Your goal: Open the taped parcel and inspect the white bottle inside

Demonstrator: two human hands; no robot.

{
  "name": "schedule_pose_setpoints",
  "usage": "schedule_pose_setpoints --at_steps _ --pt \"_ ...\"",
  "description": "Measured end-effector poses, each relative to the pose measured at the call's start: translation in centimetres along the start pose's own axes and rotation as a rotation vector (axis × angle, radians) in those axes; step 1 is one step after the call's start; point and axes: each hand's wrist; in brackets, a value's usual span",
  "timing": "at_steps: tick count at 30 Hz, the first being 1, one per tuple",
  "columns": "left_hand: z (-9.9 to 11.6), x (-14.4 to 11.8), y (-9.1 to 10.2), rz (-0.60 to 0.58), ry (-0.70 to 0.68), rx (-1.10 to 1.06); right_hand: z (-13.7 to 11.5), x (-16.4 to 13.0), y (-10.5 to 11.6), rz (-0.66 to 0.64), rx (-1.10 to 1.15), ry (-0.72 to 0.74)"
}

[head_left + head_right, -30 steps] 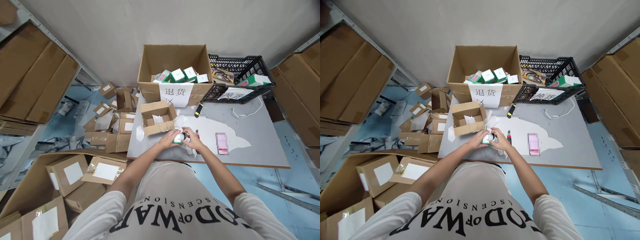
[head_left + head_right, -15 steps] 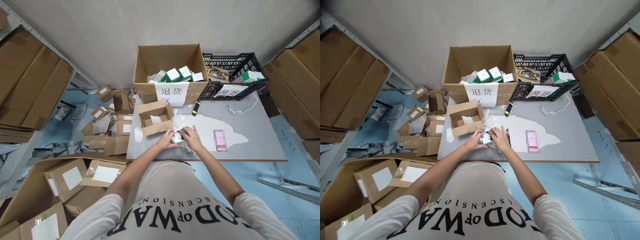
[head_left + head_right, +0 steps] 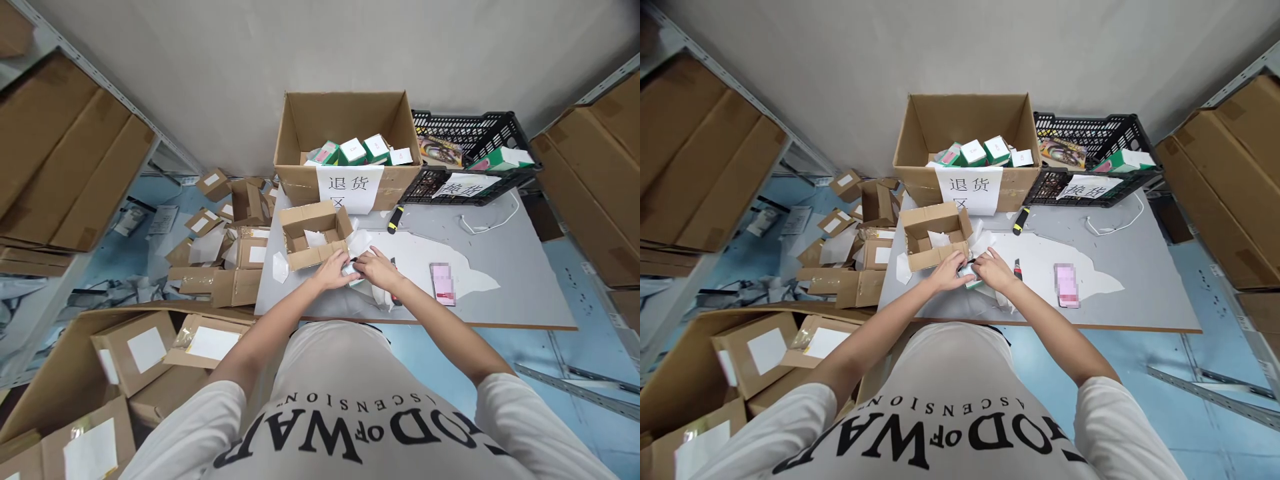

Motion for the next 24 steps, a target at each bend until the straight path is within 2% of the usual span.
schedule_pose_setpoints --at_steps 5,10,14,16,20,24 --pt "0.0 0.7 0.3 -0.002 -0.010 0.010 -0.2 1.1 0.1 -0.051 -0.024 0.022" --pt "0.0 0.7 0.3 -0.025 0.081 -0.010 -0.8 2.3 -0.2 -0.099 -0.094 -0.003" --pt "-0.4 -0.2 0.1 -0.025 0.177 -0.108 -1.7 2.5 -0.4 -0.077 -0.135 -0.065" --pt "-0.7 -1.0 -0.1 -0.039 0.162 -0.207 -2.2 2.6 -0.4 -0.077 -0.148 -0.086" --pt "-1.3 -3.0 -1.7 0.006 0.094 -0.343 -2.9 2.8 -0.3 -0.108 -0.141 -0.144" --pt "-1.5 -4.4 -4.7 0.155 0.224 -0.256 -2.7 2.7 0.0 -0.145 -0.106 -0.108"
Point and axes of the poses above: each hand's wrist, its own x-axis towards the middle knuckle, its own y-axis out of the back of the hand, z = x × y, and after that the axes turned 15 degrees about z, right-handed
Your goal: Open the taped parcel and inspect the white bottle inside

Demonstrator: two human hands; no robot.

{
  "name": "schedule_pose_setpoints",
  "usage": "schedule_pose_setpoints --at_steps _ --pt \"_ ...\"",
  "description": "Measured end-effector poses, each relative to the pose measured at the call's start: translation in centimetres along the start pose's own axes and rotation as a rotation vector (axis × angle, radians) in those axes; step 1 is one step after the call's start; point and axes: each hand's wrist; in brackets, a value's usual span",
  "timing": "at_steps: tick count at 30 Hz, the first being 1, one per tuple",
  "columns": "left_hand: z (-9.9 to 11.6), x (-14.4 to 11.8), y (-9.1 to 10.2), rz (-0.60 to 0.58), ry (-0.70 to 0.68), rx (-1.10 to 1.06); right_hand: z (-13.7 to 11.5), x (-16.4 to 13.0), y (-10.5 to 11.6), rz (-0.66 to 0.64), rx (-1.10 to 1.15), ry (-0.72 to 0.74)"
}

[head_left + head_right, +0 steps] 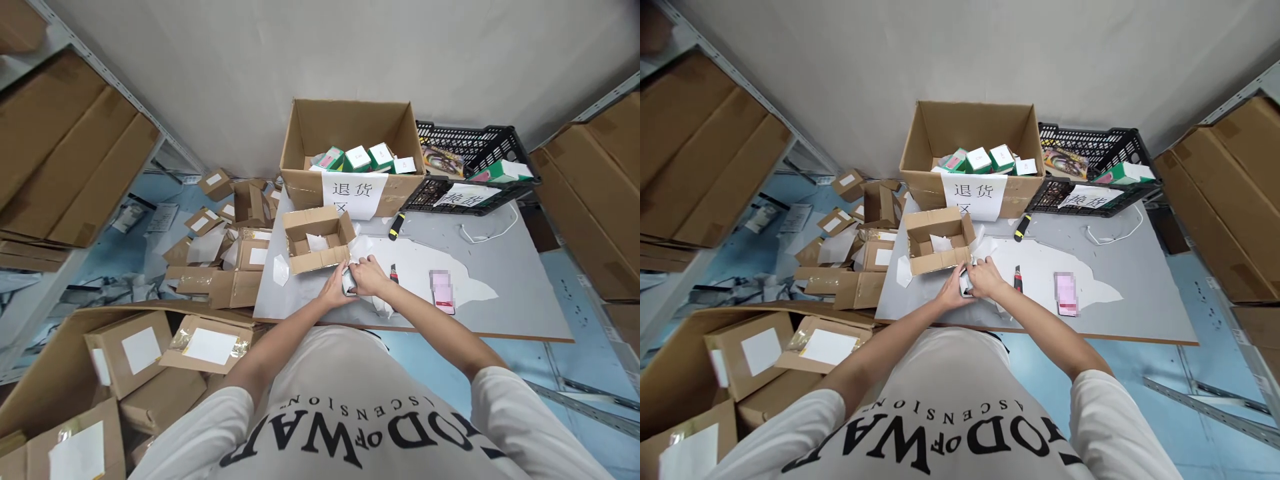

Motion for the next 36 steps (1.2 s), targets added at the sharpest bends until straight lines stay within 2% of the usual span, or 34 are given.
schedule_pose_setpoints --at_steps 4,11,18,22,30,36 --pt "-0.3 -0.5 -1.5 0.053 -0.007 0.025 1.0 -0.7 0.2 -0.031 0.025 0.052" --pt "-0.1 -0.3 -1.6 0.051 -0.024 0.045 2.0 -1.6 0.5 -0.017 0.062 0.099" --pt "-0.8 0.1 -1.5 0.048 -0.002 0.044 2.5 -1.9 2.1 0.013 0.091 0.037" --pt "-1.0 0.5 -1.4 0.079 -0.012 0.034 2.2 -2.0 4.9 0.125 0.099 -0.027" --pt "-0.5 0.1 -1.4 0.112 0.062 0.021 2.0 -2.7 13.3 0.336 0.163 -0.008" --pt "0.0 0.1 -0.8 0.125 0.100 -0.053 1.8 -4.2 18.6 0.492 0.200 -0.035"
Point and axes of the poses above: each hand's wrist, its own x-axis towards the middle knuckle, its own y-axis out of the back of the hand, z = x × y, and after that the axes turned 15 degrees about z, right-handed
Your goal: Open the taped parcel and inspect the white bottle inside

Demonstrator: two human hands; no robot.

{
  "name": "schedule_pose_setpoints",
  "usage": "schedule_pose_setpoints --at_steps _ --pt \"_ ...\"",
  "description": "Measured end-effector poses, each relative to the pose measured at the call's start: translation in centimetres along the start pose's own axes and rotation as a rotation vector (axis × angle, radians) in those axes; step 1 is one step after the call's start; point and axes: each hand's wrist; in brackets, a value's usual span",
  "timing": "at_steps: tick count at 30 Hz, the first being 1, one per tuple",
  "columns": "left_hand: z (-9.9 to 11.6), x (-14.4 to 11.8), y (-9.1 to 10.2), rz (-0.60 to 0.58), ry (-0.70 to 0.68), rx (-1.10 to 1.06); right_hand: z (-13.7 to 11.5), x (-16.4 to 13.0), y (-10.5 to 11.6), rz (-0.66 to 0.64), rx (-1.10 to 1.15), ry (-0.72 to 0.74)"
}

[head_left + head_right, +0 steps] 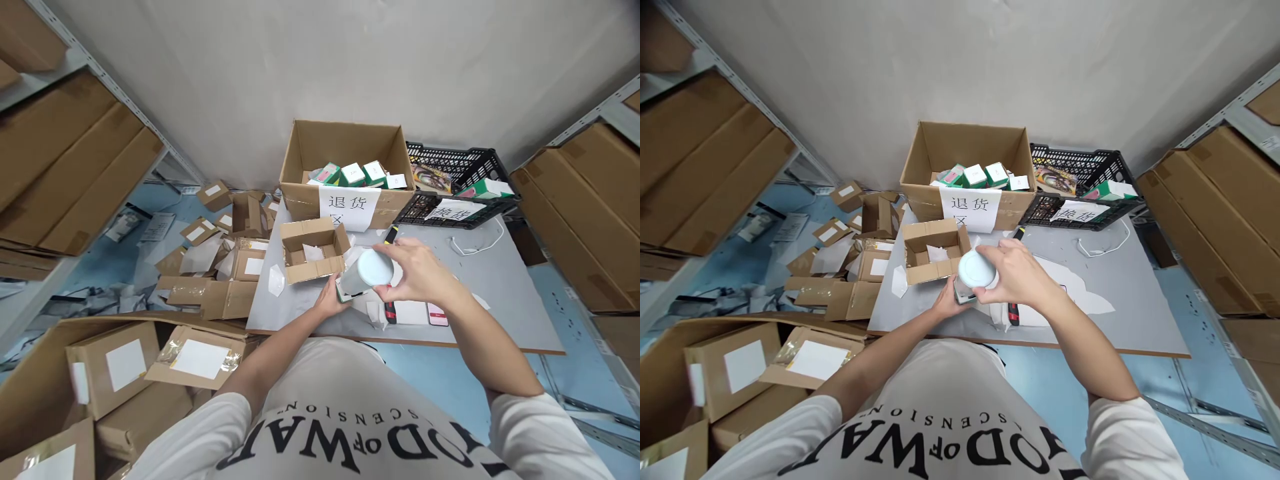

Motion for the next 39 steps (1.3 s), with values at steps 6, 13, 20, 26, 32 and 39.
schedule_pose_setpoints --at_steps 6,13,20,26,32,39 --pt "3.3 -2.1 2.1 0.176 -0.038 -0.177 1.9 -0.8 1.8 0.415 0.294 -0.257" --pt "11.9 0.2 2.7 0.152 -0.094 -0.632 1.9 -1.6 -5.7 0.978 1.326 -0.998" --pt "13.3 3.4 3.4 0.242 0.058 -0.919 -5.4 -4.5 -11.1 0.706 1.803 -1.540" --pt "12.1 2.3 5.8 0.146 0.382 -1.072 -6.4 -8.7 -12.9 0.310 1.823 -1.517" --pt "11.8 2.1 6.3 0.037 0.432 -1.114 -4.0 -9.3 -12.9 0.419 1.557 -1.299" --pt "11.6 1.9 6.0 0.039 0.396 -0.909 -3.1 -5.4 -10.8 0.536 1.031 -0.944"
Point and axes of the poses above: each hand's wrist, its own x-axis towards the middle knuckle, its own y-axis out of the back of the hand, z = x × y, and after that the axes turned 15 degrees about z, right-handed
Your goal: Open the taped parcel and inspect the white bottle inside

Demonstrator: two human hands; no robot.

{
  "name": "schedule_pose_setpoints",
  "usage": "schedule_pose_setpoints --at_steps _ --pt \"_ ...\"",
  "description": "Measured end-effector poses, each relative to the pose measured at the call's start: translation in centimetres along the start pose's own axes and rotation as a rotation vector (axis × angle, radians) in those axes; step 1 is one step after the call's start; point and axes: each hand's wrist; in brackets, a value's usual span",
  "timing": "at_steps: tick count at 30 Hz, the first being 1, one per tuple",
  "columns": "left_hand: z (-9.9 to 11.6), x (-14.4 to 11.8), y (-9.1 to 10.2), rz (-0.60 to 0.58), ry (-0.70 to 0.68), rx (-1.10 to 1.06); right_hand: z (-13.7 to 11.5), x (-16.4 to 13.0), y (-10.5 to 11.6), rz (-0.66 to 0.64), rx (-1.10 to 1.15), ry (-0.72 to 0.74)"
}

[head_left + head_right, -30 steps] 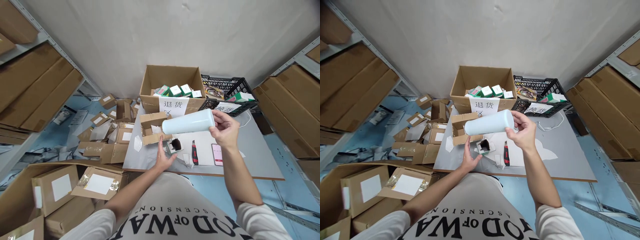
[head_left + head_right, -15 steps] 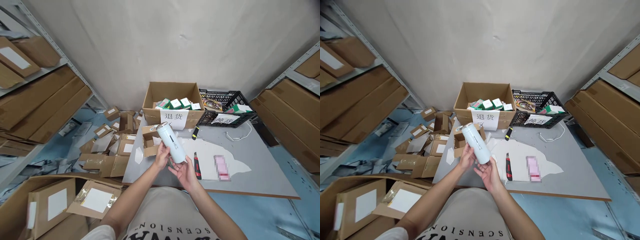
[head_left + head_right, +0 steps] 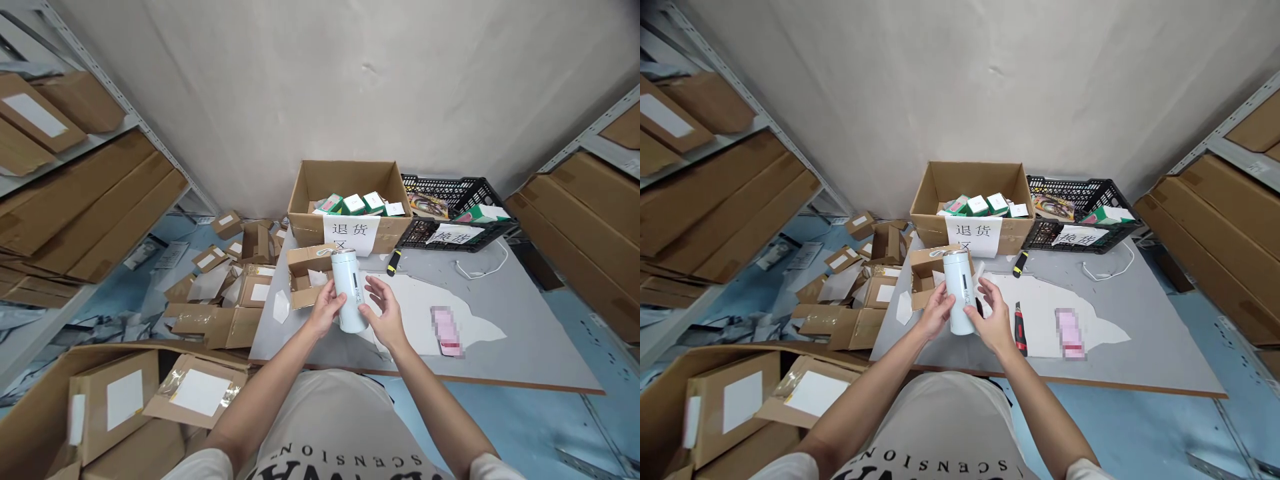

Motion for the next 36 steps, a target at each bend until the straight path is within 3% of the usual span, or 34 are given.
schedule_pose_setpoints --at_steps 6,10,12,15,18,20,27,31,34,36 --pt "-1.0 -0.7 -0.5 0.129 -0.205 0.369 -1.0 1.6 -2.1 0.105 -0.355 0.136" --pt "-0.7 -1.2 0.0 0.092 -0.191 0.381 -0.4 2.9 -1.8 0.109 -0.175 0.041" --pt "-0.3 -1.1 0.5 0.044 -0.066 0.245 -0.2 3.3 -1.4 0.038 0.047 -0.110" --pt "0.0 -1.0 1.0 -0.144 0.279 0.055 0.0 3.6 -0.9 -0.058 0.332 -0.349" --pt "-0.2 -1.4 0.9 -0.431 0.585 -0.073 0.3 3.4 -0.8 -0.056 0.480 -0.445" --pt "-0.8 -1.8 0.8 -0.510 0.661 -0.171 0.7 3.1 -0.9 -0.054 0.512 -0.469" --pt "-3.1 -2.0 1.0 -0.426 0.671 -0.215 1.2 2.6 -0.7 -0.115 0.504 -0.517" --pt "-3.8 -1.9 1.1 -0.349 0.585 -0.168 1.5 3.0 -0.6 -0.114 0.474 -0.508" --pt "-3.9 -1.9 0.9 -0.222 0.426 -0.124 1.6 3.7 -0.1 -0.068 0.392 -0.403" --pt "-3.8 -1.8 0.8 -0.132 0.291 -0.068 1.3 3.9 0.6 0.104 0.281 -0.216"
Point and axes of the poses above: each hand's wrist, its own x-axis towards the middle knuckle, its own y-axis out of the back of the hand, z = x × y, and after that the axes turned 15 degrees about z, right-handed
